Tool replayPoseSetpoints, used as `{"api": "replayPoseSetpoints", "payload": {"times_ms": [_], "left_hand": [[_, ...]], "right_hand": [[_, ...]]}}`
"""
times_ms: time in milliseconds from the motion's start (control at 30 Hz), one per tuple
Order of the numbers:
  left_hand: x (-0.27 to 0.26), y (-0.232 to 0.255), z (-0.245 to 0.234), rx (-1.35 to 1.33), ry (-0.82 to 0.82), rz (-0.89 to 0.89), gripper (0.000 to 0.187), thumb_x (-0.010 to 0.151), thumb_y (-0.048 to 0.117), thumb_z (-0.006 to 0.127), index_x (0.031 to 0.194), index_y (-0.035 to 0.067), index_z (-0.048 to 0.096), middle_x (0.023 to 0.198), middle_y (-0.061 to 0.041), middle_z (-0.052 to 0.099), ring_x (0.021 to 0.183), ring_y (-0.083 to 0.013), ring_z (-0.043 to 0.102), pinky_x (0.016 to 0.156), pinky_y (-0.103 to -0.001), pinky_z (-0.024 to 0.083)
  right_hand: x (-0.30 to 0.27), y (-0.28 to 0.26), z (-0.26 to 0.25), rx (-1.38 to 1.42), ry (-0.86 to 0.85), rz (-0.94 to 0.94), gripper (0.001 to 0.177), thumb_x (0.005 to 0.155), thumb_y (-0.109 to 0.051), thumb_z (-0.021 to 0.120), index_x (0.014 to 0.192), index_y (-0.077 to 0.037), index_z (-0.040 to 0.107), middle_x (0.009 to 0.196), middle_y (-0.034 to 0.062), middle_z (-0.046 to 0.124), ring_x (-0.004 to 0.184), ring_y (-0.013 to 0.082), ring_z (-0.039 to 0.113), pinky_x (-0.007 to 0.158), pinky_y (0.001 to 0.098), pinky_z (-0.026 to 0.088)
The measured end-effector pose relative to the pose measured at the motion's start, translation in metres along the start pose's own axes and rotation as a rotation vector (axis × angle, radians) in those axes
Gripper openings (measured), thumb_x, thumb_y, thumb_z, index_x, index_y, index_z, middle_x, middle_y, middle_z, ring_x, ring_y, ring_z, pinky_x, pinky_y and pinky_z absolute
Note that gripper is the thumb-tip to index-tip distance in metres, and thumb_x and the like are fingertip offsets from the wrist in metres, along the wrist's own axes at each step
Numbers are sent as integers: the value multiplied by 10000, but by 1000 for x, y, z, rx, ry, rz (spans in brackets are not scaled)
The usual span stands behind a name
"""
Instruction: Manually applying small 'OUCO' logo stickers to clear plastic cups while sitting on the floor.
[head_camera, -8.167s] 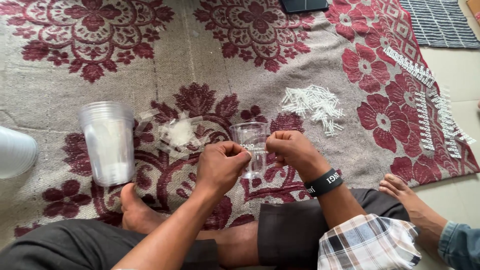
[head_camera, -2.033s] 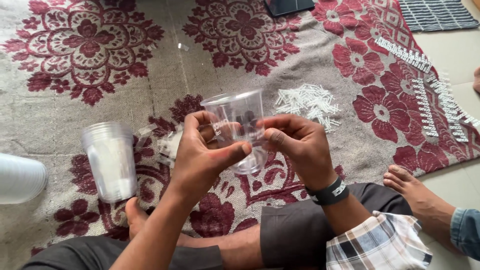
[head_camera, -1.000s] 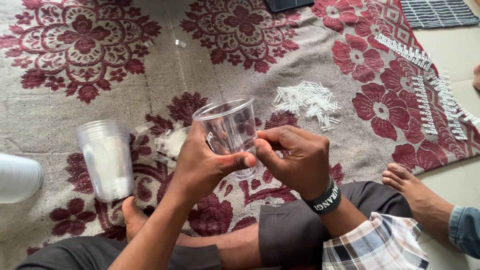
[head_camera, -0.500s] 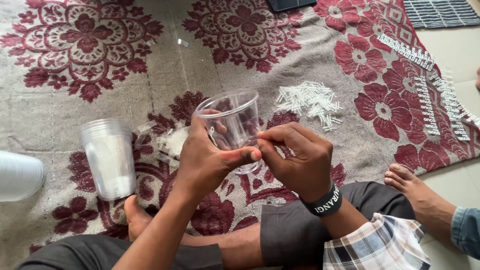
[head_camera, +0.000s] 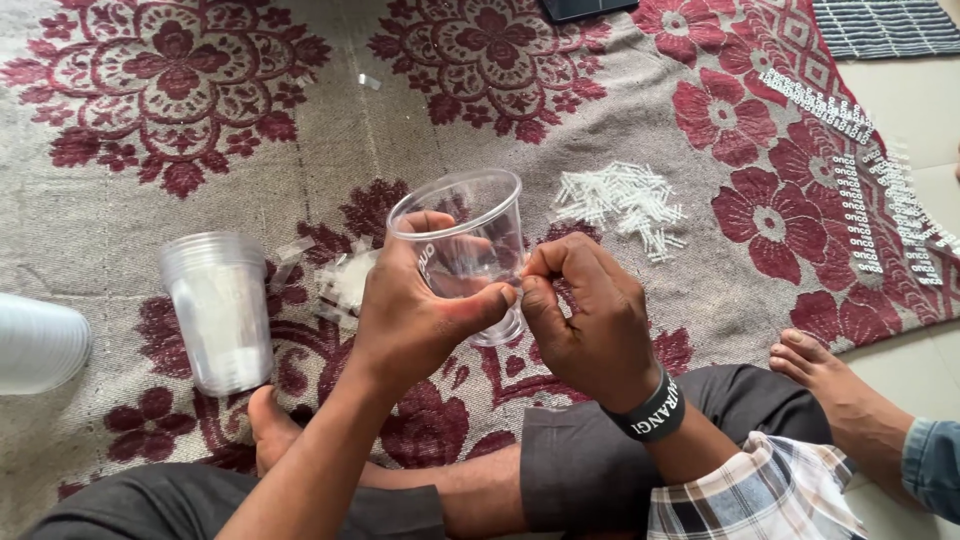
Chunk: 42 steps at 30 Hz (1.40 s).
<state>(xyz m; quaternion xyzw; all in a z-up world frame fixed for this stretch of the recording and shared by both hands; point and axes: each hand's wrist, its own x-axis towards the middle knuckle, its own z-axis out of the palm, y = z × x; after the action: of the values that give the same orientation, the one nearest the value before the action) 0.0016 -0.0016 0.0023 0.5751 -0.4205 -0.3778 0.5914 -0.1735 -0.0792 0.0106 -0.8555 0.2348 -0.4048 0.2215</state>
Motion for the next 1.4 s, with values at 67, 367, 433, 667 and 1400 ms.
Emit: {"api": "replayPoseSetpoints", "payload": {"times_ms": [67, 367, 433, 667, 1400], "left_hand": [[2, -4, -2, -54, -30, 4, 829, 727, 258, 868, 1318, -46, 373, 1172, -174, 678, 977, -254, 804, 776, -299, 665], [4, -14, -4, -198, -92, 23, 799, 766, 218, 841, 1350, -51, 366, 1140, -177, 674, 959, -213, 758, 812, -289, 664], [3, -16, -3, -177, -96, 44, 812, 773, 241, 849, 1359, -51, 368, 1136, -176, 677, 967, -203, 748, 826, -290, 655], [3, -16, -4, -309, -152, 54, 859, 759, 325, 867, 1360, -48, 379, 1183, -179, 672, 1046, -242, 752, 932, -349, 648], [-12, 9, -22, -544, -175, 126, 920, 770, 366, 857, 1444, 26, 331, 1256, -238, 631, 1095, -338, 719, 976, -481, 600]], "right_hand": [[1, 1, 1, 20, -11, 9, 55, 960, -48, 661, 966, -24, 613, 887, 74, 658, 767, 173, 682, 681, 319, 551], [-2, 7, -4, 299, -40, 219, 98, 1048, -89, 578, 991, -20, 618, 821, 17, 672, 767, 61, 638, 997, 301, 586], [-3, 8, -5, 333, -42, 241, 107, 1051, -96, 574, 992, -18, 615, 828, 15, 669, 812, 56, 647, 989, 299, 581], [-9, 21, -4, 557, -18, 273, 122, 1093, -118, 544, 1073, -6, 587, 922, 40, 671, 880, 88, 651, 1020, 322, 572], [3, 75, -10, 1137, 115, 788, 133, 1038, -154, 555, 933, -79, 585, 831, 57, 657, 775, 186, 700, 738, 374, 609]]}}
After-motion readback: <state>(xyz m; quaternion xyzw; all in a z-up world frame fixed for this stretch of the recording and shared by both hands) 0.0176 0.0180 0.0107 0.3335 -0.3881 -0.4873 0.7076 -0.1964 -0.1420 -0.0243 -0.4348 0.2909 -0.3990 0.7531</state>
